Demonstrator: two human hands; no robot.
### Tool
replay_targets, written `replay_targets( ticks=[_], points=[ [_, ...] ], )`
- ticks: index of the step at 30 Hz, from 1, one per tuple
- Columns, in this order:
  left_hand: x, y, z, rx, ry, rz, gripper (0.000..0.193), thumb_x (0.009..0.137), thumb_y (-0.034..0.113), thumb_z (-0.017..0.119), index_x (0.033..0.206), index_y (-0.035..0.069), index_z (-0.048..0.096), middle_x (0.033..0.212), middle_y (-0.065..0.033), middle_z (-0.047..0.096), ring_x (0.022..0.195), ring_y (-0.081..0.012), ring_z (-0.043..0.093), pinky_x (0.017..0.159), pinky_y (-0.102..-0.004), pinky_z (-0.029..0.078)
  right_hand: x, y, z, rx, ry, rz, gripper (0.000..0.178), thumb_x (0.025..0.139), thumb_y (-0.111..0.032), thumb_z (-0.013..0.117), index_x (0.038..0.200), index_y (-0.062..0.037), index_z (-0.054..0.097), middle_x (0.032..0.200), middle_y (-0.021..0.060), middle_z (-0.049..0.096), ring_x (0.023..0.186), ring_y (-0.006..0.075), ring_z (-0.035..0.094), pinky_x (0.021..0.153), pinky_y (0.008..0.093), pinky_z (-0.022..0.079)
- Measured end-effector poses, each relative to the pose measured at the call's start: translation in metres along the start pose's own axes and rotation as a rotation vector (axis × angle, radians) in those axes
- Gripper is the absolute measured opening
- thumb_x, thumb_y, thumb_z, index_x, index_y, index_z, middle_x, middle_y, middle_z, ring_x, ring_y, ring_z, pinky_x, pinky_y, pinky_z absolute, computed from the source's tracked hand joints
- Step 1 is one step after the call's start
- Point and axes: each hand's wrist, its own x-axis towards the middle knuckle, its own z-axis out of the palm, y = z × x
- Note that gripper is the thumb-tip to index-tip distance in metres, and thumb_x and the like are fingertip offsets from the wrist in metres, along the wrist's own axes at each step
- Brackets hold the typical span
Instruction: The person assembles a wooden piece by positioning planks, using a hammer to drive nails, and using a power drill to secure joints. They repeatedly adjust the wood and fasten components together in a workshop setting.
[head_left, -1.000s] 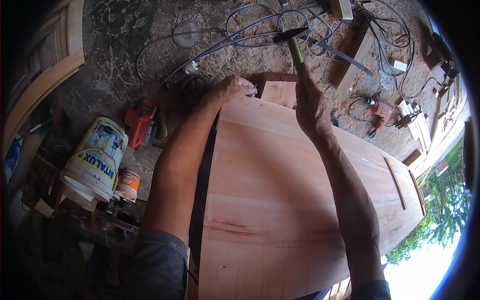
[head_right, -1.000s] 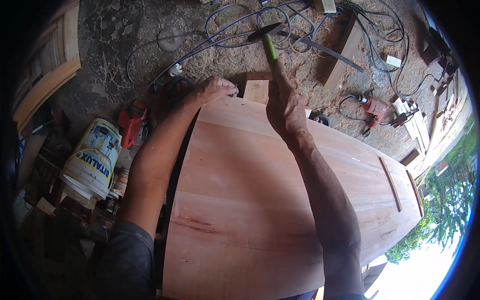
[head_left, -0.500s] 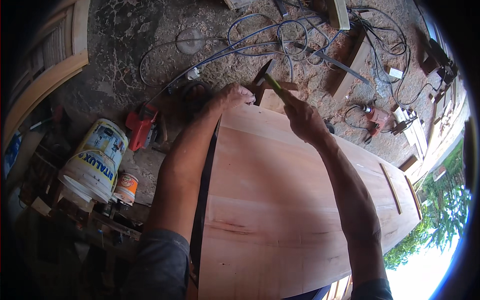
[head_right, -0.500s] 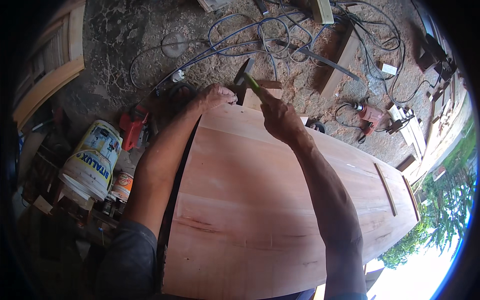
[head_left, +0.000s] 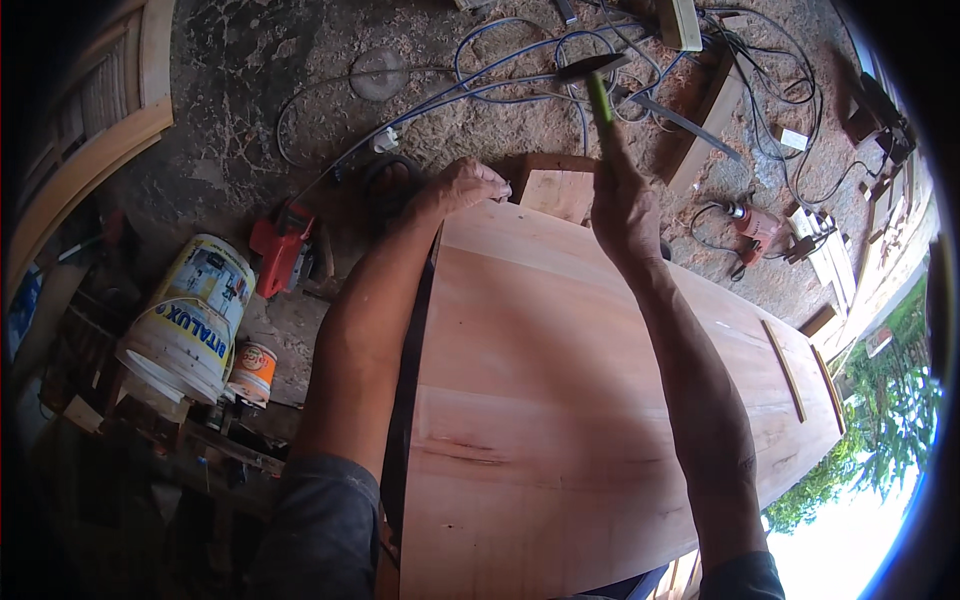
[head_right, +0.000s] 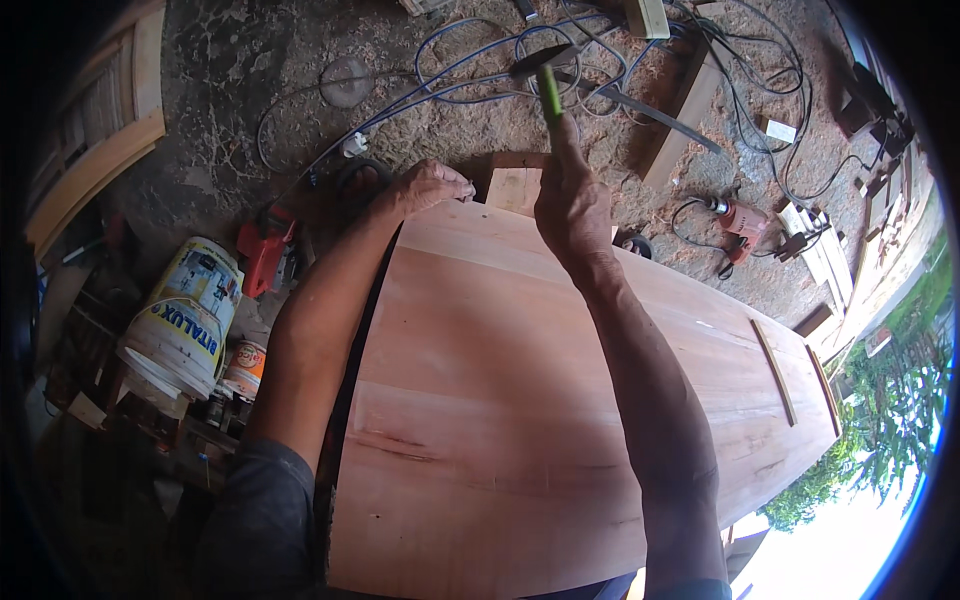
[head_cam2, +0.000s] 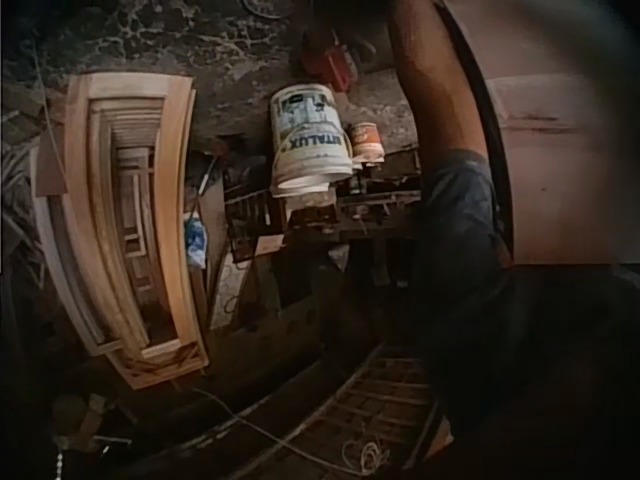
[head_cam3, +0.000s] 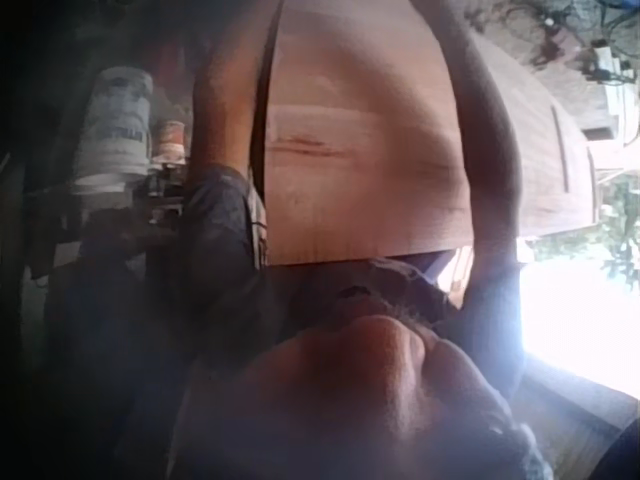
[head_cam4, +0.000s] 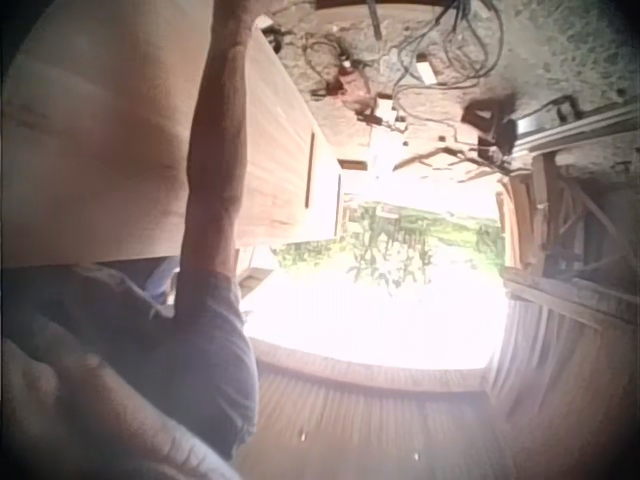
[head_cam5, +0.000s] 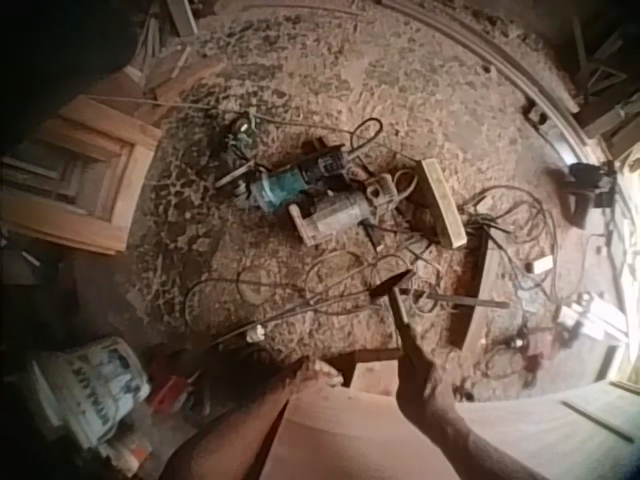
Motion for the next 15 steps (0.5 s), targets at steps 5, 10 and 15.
replay_targets(
  ticks=[5,10,15],
  points=[
    [-0.002,-0.006,-0.005,0.029,0.002,0.019,0.025,0.084,0.028,0.067,0.091,0.005,0.075,0.089,-0.0081,0.073,0.086,-0.0134,0.066,0.079,-0.0297,0.051,0.000,0.012,-0.010,-0.209,-0.562,-0.025,0.046,0.095,-0.015,0.047,0.141,-0.0103,0.042,0.105,0.0292,0.064,0.096,0.0441,0.063,0.082,0.0513,0.051],
    [0.003,-0.023,-0.011,0.331,0.104,-0.239,0.027,0.081,0.025,0.064,0.098,0.007,0.073,0.102,-0.0119,0.071,0.092,-0.0237,0.067,0.079,-0.0352,0.052,-0.002,-0.008,-0.009,-0.037,-0.196,0.164,0.048,0.096,-0.014,0.046,0.143,-0.0114,0.040,0.103,0.0278,0.064,0.093,0.0448,0.064,0.078,0.0481,0.052],
    [0.015,-0.026,-0.008,0.649,0.049,-0.431,0.033,0.077,0.027,0.059,0.104,0.014,0.073,0.113,-0.0119,0.068,0.103,-0.0286,0.066,0.085,-0.0357,0.051,-0.014,0.038,-0.005,-0.210,-0.655,0.006,0.049,0.094,-0.013,0.047,0.143,-0.0118,0.039,0.107,0.0295,0.062,0.096,0.0456,0.063,0.081,0.0490,0.052]
  ],
)
